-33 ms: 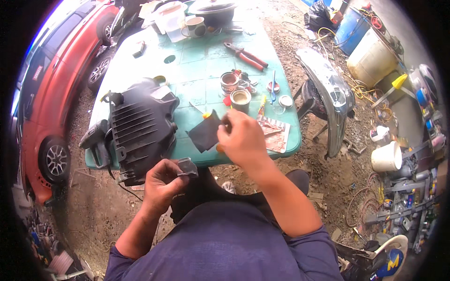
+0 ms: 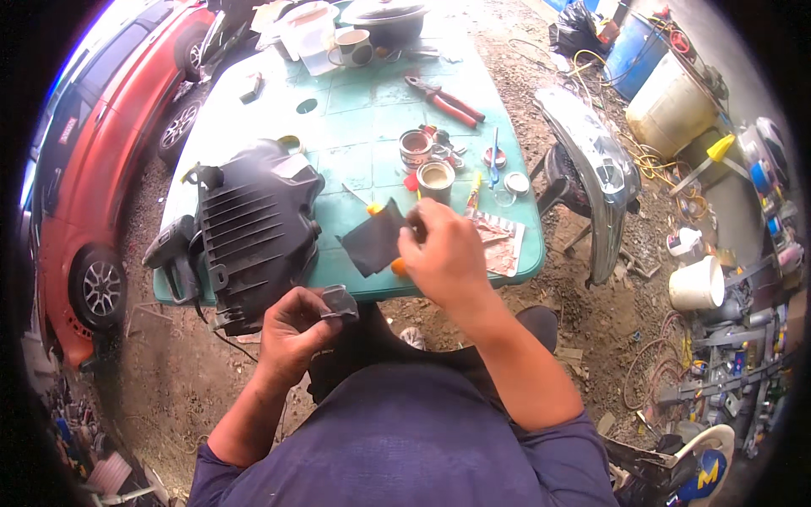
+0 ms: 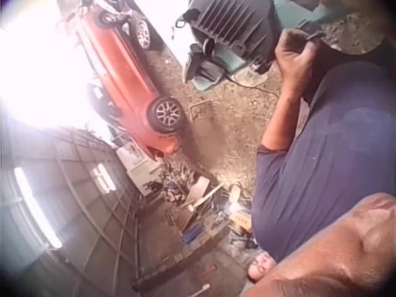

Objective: Sanding a plastic car intake component by hand with sandpaper.

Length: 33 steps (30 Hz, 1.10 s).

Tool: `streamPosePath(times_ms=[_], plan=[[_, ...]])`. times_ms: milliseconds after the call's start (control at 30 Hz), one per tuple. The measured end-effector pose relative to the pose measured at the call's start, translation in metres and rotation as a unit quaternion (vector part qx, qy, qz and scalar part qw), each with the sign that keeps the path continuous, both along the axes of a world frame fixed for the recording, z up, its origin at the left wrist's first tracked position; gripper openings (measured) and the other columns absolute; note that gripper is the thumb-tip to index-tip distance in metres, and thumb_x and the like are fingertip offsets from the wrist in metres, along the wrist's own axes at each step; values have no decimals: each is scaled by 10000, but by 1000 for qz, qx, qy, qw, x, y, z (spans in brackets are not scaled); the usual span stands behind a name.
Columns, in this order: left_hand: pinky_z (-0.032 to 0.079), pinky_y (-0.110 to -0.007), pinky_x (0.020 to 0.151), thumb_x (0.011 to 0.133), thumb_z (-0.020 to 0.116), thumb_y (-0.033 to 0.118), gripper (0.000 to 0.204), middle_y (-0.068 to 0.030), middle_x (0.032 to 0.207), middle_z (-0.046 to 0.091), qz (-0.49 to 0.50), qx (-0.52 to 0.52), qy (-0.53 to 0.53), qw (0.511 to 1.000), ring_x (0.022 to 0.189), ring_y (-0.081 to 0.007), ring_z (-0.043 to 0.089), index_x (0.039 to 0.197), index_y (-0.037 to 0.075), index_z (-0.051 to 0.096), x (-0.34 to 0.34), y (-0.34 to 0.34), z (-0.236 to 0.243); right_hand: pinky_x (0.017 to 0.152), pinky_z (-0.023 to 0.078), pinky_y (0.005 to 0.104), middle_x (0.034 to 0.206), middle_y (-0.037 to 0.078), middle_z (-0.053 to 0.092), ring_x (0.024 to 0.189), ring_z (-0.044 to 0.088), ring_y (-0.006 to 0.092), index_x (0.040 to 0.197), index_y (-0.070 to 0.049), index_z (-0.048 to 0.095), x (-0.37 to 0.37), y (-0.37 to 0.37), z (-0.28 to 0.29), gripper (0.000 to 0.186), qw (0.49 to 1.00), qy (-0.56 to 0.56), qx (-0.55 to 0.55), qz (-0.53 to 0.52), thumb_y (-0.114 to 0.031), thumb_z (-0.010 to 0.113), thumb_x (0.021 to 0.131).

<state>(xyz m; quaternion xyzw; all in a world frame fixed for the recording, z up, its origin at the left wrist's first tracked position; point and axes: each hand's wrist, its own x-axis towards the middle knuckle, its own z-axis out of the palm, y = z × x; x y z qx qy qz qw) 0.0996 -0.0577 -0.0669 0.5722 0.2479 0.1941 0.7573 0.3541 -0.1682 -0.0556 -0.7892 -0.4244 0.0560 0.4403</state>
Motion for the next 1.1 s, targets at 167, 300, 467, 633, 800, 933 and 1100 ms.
streamPosePath(times_ms=[167,300,467,633,800,933,1100], plan=[[544,-346,1111,955,869,-55,215,-52,1299,710,-12,-14,-24,1000,1232,-142,691,1084,59,741,3,-2,-14,782,608,404,959,182,790,825,778,279,1094,7,765,-18,-56,19,195,990,132,-18,54,-114,819,951],[547,-350,1114,959,873,-48,208,-54,1354,713,-31,-48,-53,997,1249,-134,680,1095,67,766,14,-13,-8,799,612,374,918,144,788,797,753,252,1113,19,754,-40,-77,27,192,945,306,-15,111,-72,820,957],[608,-318,968,1004,834,-29,124,-30,1164,785,-92,-57,35,994,1080,-97,729,1097,22,769,20,-20,4,1052,588,480,1404,204,637,1260,675,394,1448,-38,685,-39,-82,41,565,986,38,-11,160,-20,785,892],[629,-300,806,1033,806,-19,92,-32,995,803,-119,39,114,986,887,-93,738,1115,-31,765,23,-29,31,994,609,482,1361,214,654,1232,667,423,1387,-27,711,-54,-82,64,519,956,-85,-57,274,-83,816,882],[627,-318,914,1000,835,-30,393,-77,1122,797,-111,23,66,991,1056,-123,747,1360,-8,679,17,-32,24,944,636,375,1386,170,690,1063,768,265,1178,-26,693,-42,-78,31,246,944,168,-69,277,30,781,956],[594,-340,1055,962,879,2,766,-102,1252,761,-108,-42,51,992,1226,-156,722,1634,40,512,6,-22,12,923,584,299,1274,52,684,1061,651,107,1215,-16,658,-37,-87,6,196,838,488,13,246,-2,744,1040],[561,-359,1124,1026,813,42,671,-104,1317,760,-124,-96,37,987,1300,-181,700,1645,29,556,6,-29,3,947,597,317,1261,67,670,1112,690,137,1274,-26,606,-36,-92,-20,277,782,566,67,252,-6,757,1042]])
